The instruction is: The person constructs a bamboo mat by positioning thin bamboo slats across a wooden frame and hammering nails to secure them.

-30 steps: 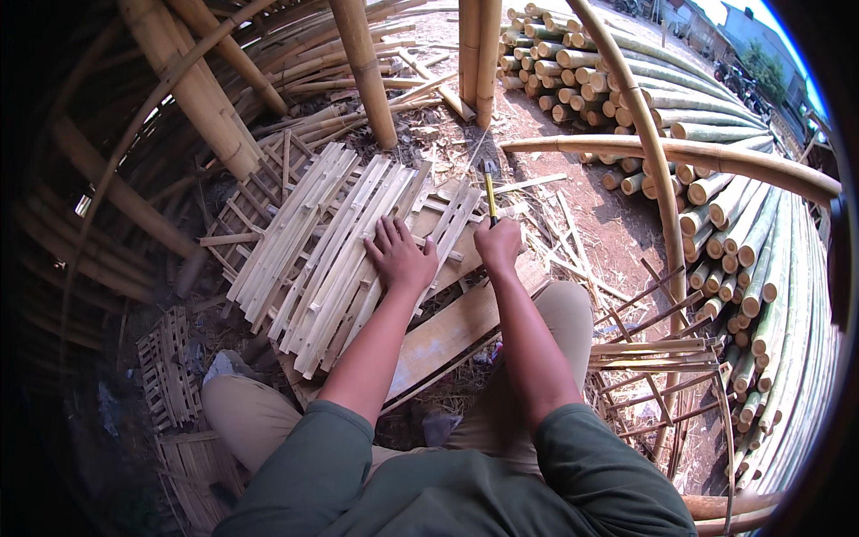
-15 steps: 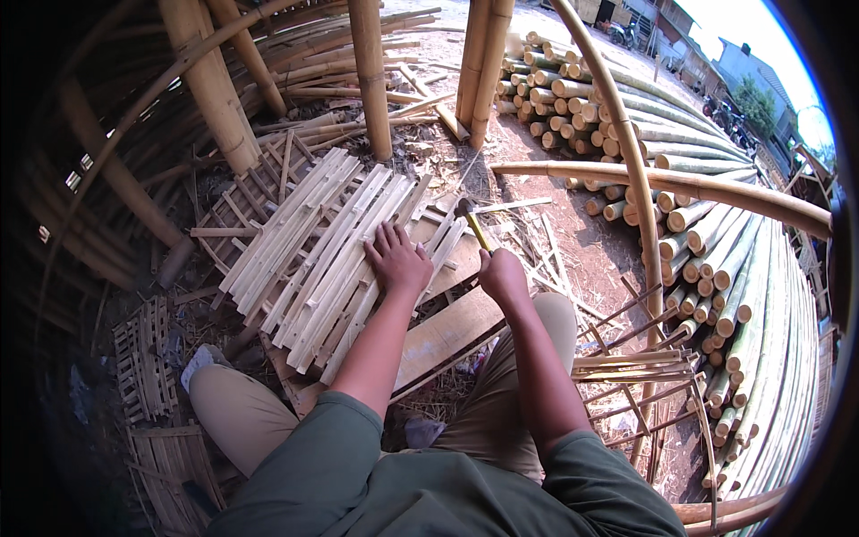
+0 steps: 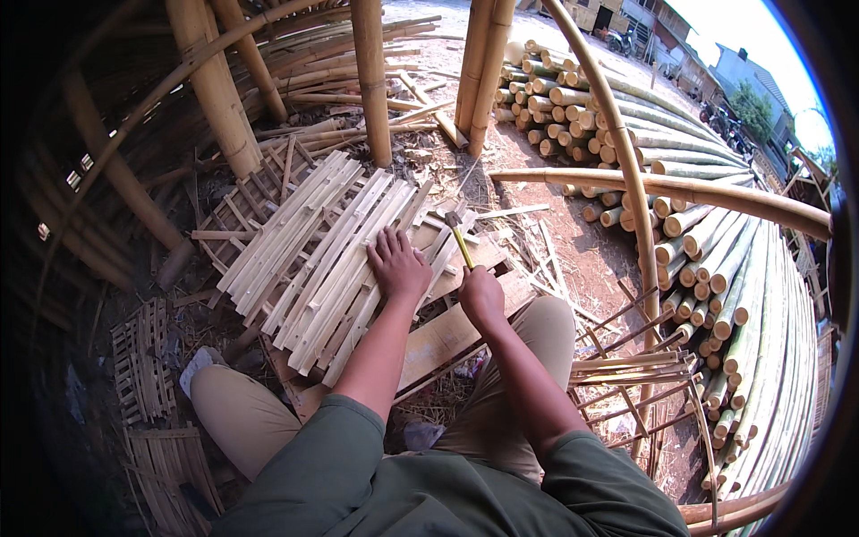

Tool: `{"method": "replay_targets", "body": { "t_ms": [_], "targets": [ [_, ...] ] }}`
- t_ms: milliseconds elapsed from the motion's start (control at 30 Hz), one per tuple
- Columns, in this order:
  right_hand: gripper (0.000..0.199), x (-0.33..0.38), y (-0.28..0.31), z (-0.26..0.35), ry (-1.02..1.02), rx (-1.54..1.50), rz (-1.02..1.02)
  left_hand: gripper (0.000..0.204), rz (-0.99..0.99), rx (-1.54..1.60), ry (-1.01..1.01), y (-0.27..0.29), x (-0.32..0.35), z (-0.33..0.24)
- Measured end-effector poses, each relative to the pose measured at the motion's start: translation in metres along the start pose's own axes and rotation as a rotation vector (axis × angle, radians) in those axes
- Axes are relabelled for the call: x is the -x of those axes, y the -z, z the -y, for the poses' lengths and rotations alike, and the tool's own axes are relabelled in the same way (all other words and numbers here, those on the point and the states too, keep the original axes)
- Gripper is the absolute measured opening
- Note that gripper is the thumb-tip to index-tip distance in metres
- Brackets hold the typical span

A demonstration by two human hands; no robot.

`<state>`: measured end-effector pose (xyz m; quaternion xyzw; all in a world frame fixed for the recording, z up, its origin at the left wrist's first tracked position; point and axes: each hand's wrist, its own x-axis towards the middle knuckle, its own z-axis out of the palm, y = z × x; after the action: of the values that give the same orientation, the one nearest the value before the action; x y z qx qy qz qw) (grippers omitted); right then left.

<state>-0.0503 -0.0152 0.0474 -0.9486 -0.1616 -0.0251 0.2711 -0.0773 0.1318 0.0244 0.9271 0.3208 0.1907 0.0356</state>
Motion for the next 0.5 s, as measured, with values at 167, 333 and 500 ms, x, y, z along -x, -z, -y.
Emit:
{"method": "replay_targets", "body": {
  "t_ms": [167, 333, 500],
  "targets": [
    [0.04, 0.007, 0.024, 0.024, -0.057, -0.082, -0.034, 0.056, -0.039, 0.037, 0.006, 0.001, -0.006, 0.007],
    [0.039, 0.006, 0.022, 0.002, -0.142, -0.032, 0.037, 0.056, -0.021, 0.006, 0.007, 0.0, -0.003, -0.001],
    [0.041, -0.009, 0.087, 0.043, 0.008, -0.073, -0.101, 0.056, -0.018, -0.008, 0.015, -0.003, -0.004, 0.005]
  ]
}}
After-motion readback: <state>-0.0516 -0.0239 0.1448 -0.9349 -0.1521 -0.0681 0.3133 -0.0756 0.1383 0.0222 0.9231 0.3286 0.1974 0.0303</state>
